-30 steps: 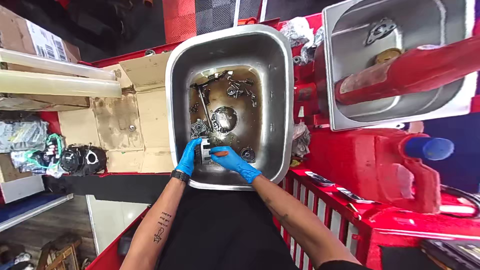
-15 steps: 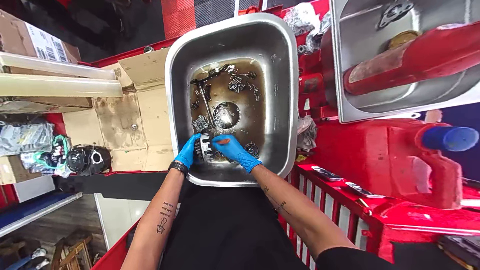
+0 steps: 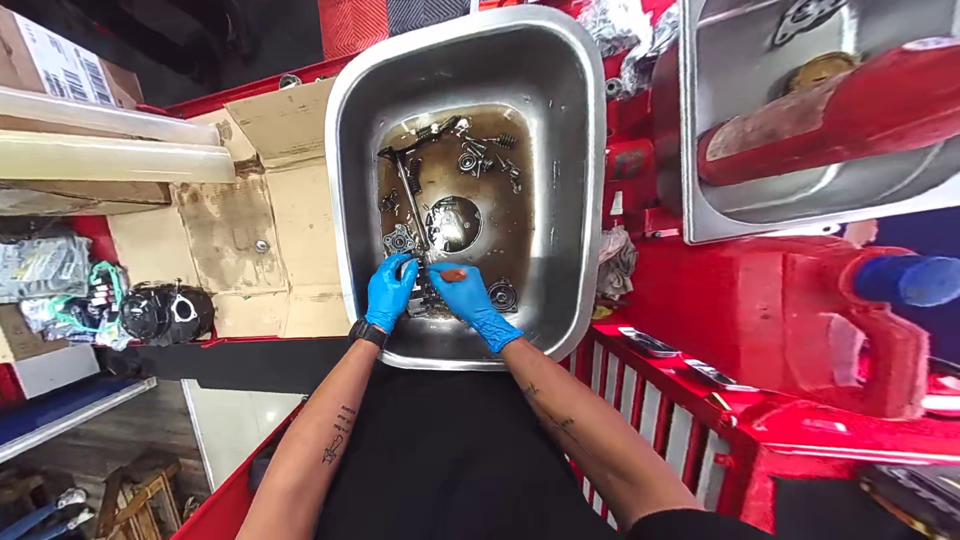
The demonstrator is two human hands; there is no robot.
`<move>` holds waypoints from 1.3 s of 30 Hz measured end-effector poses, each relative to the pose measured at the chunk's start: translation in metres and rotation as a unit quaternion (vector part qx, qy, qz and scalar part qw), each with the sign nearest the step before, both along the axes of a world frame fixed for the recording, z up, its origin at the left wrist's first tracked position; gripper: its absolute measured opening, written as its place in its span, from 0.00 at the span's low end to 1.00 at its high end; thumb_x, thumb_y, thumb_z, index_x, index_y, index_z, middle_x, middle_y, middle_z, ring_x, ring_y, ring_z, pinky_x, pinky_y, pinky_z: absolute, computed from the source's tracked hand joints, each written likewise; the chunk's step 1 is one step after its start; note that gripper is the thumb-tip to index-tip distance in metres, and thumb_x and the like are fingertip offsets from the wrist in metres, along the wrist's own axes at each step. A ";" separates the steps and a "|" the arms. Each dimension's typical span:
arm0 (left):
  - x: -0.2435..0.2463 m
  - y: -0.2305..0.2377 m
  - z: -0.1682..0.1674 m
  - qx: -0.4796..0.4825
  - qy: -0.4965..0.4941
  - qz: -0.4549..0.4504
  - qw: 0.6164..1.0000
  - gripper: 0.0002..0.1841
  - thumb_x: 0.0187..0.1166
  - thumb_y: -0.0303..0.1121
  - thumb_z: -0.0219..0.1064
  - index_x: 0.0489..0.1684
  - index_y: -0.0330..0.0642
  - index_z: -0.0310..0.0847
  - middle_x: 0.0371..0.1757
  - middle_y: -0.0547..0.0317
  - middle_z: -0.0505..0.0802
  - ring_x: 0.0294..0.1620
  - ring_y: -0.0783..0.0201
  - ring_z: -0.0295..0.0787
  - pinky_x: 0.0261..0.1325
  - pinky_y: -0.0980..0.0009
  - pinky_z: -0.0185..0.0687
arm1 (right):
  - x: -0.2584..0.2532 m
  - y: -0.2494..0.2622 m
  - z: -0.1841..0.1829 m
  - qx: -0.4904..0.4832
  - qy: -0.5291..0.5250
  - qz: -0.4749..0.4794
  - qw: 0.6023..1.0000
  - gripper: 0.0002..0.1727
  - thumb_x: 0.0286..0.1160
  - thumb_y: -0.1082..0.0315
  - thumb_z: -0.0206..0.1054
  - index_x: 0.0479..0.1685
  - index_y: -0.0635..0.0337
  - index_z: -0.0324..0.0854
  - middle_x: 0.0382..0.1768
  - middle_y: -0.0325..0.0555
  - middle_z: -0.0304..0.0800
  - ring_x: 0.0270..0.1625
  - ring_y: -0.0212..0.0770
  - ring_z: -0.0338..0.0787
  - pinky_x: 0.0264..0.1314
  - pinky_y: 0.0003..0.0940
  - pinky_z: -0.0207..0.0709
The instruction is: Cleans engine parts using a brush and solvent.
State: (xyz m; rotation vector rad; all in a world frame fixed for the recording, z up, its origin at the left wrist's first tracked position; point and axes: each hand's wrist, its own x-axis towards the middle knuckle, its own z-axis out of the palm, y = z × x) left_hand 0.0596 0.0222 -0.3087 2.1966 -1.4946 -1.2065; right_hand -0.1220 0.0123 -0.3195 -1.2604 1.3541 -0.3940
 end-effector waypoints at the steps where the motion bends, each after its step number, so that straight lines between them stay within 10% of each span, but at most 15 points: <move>1: 0.002 -0.007 0.003 0.021 -0.015 -0.010 1.000 0.24 0.88 0.49 0.56 0.68 0.42 0.86 0.70 0.49 0.90 0.74 0.57 0.84 0.81 0.56 0.74 | 0.001 -0.001 0.001 0.003 0.009 0.036 0.999 0.16 0.80 0.58 0.64 0.47 0.58 0.93 0.43 0.49 0.96 0.50 0.42 0.94 0.60 0.46 0.84; 10: 0.007 -0.025 0.008 0.167 -0.008 -0.068 0.984 0.22 0.85 0.53 0.59 0.60 0.48 0.91 0.55 0.52 0.95 0.62 0.55 0.91 0.71 0.48 0.79 | -0.015 -0.010 0.002 0.032 0.031 0.152 0.987 0.18 0.83 0.55 0.61 0.52 0.56 0.92 0.48 0.52 0.95 0.56 0.47 0.93 0.65 0.53 0.81; 20: 0.007 0.008 0.003 0.075 -0.015 -0.067 0.995 0.22 0.86 0.49 0.57 0.61 0.46 0.91 0.61 0.54 0.94 0.66 0.60 0.90 0.75 0.55 0.79 | -0.005 0.023 0.001 0.070 -0.053 0.169 0.982 0.15 0.81 0.58 0.65 0.46 0.59 0.92 0.39 0.46 0.95 0.42 0.39 0.93 0.55 0.43 0.86; 23: 0.006 0.013 0.004 0.055 -0.023 -0.071 0.996 0.22 0.86 0.48 0.57 0.60 0.45 0.91 0.63 0.53 0.94 0.68 0.60 0.89 0.77 0.57 0.78 | -0.013 0.009 0.015 0.058 0.026 0.261 0.963 0.18 0.83 0.58 0.60 0.44 0.63 0.90 0.43 0.58 0.92 0.53 0.55 0.91 0.60 0.59 0.78; 26: 0.006 0.013 0.003 0.059 -0.025 -0.068 0.996 0.22 0.86 0.48 0.57 0.60 0.45 0.91 0.62 0.53 0.94 0.67 0.60 0.89 0.76 0.57 0.78 | -0.007 0.015 0.007 0.041 -0.040 0.183 0.981 0.17 0.83 0.55 0.63 0.49 0.57 0.93 0.45 0.46 0.96 0.51 0.38 0.94 0.62 0.42 0.84; 29: 0.005 0.011 0.005 0.063 -0.027 -0.074 0.995 0.22 0.87 0.49 0.56 0.60 0.45 0.91 0.62 0.52 0.94 0.67 0.60 0.90 0.76 0.56 0.78 | -0.017 0.011 0.004 0.053 0.000 0.240 0.969 0.18 0.82 0.56 0.62 0.39 0.63 0.89 0.38 0.55 0.91 0.46 0.51 0.91 0.54 0.56 0.79; 32: 0.005 0.008 0.004 0.057 -0.024 -0.068 0.996 0.22 0.87 0.48 0.57 0.60 0.45 0.91 0.61 0.52 0.94 0.66 0.60 0.90 0.75 0.56 0.79 | -0.024 0.008 -0.002 0.081 -0.073 0.172 0.979 0.15 0.82 0.57 0.65 0.52 0.57 0.92 0.45 0.44 0.96 0.47 0.34 0.94 0.60 0.38 0.86; 37: 0.005 0.013 0.003 0.046 -0.030 -0.081 0.995 0.22 0.87 0.48 0.56 0.60 0.45 0.91 0.62 0.53 0.94 0.66 0.60 0.90 0.76 0.57 0.79 | -0.014 0.013 0.008 0.030 0.009 0.287 0.957 0.16 0.82 0.61 0.62 0.48 0.62 0.91 0.46 0.57 0.94 0.55 0.55 0.91 0.62 0.59 0.78; 39: 0.006 0.014 0.003 0.052 -0.029 -0.080 0.995 0.22 0.87 0.48 0.57 0.60 0.45 0.91 0.61 0.53 0.94 0.66 0.59 0.90 0.76 0.56 0.78 | -0.012 0.015 0.004 0.042 -0.015 0.234 0.971 0.16 0.81 0.59 0.64 0.52 0.59 0.92 0.49 0.51 0.95 0.55 0.46 0.93 0.66 0.49 0.81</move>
